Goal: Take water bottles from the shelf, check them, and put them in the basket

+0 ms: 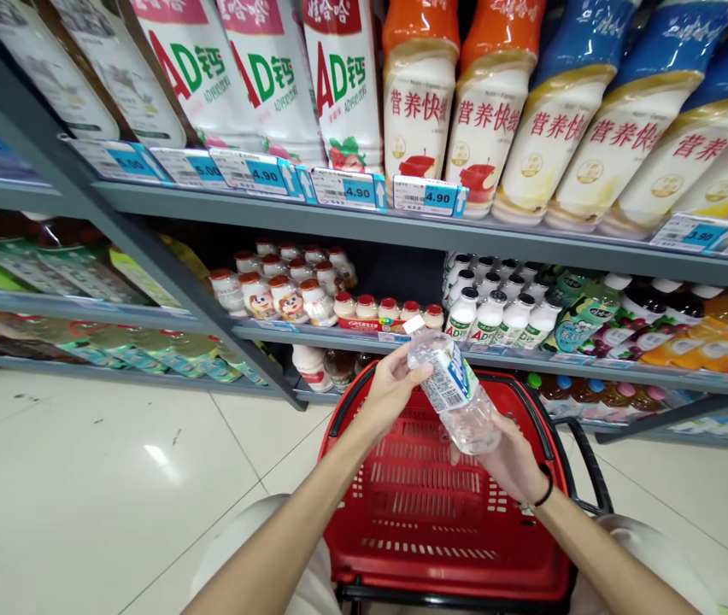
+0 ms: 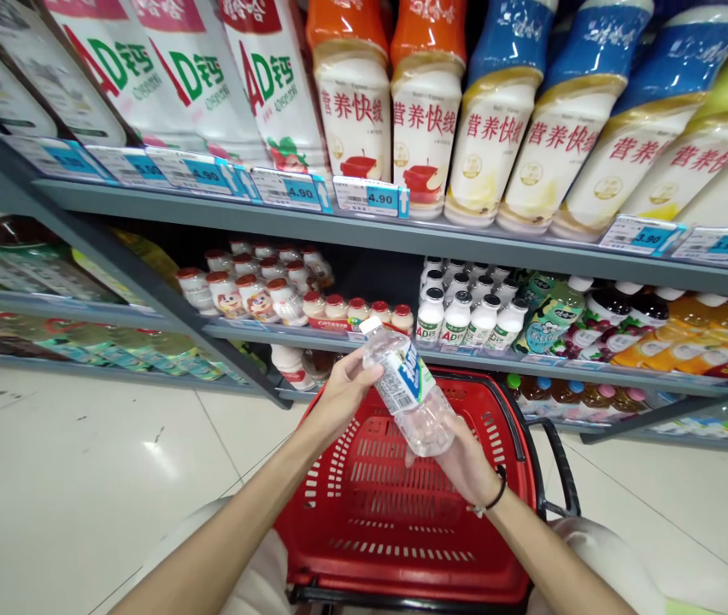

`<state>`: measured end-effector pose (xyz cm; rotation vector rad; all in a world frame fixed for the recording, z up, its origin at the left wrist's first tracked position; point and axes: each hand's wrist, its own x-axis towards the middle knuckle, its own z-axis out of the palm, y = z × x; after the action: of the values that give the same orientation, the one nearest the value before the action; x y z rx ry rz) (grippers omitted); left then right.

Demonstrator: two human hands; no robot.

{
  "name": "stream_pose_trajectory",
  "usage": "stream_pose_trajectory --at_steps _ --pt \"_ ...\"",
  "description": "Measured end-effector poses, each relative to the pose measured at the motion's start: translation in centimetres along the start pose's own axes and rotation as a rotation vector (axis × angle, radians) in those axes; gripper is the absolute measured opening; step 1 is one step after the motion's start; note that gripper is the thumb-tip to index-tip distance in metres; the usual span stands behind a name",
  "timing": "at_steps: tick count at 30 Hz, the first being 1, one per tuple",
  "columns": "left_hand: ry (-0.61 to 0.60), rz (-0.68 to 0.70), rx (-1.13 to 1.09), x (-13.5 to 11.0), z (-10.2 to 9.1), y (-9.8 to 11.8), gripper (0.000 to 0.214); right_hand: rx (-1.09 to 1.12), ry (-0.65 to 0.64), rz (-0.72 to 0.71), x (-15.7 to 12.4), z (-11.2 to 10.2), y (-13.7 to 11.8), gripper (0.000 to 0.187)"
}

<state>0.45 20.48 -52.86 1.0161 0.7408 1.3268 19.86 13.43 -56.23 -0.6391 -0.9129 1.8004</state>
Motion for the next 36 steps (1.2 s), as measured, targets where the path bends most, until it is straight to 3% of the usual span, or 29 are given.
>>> stream_pose_trajectory --at_steps 2,8,14,18,22,26,36 --pt "-0.001 0.011 -0.009 0.1 -0.1 0.1 0.056 -0.153 0.034 -0.041 0.1 -0.4 0.0 0.042" --pt "-0.015 -0.038 -0.083 0.0 0.2 0.1 0.05 -0.553 0.364 -0.256 -0.2 -2.2 2.3 0.06" --pt "0.02 -0.074 -0.18 0.0 0.5 0.9 0.038 -0.705 0.321 -0.311 -0.5 -2.3 3.2 0.061" --pt "0.132 -0.123 -0.216 0.3 0.3 1.3 0.037 -0.577 0.273 -0.279 -0.3 -1.6 2.8 0.059" --pt "0.261 -0.132 -0.223 0.6 -0.2 1.4 0.036 -0.315 0.094 -0.052 -0.3 -0.8 2.5 0.041" --pt "0.342 -0.175 -0.142 0.5 -0.6 1.3 0.039 -0.146 0.084 0.047 -0.4 -0.4 2.7 0.029" --pt "0.279 -0.218 -0.116 0.3 -0.4 1.5 0.045 -0.015 0.081 0.164 -0.6 0.7 2.1 0.047"
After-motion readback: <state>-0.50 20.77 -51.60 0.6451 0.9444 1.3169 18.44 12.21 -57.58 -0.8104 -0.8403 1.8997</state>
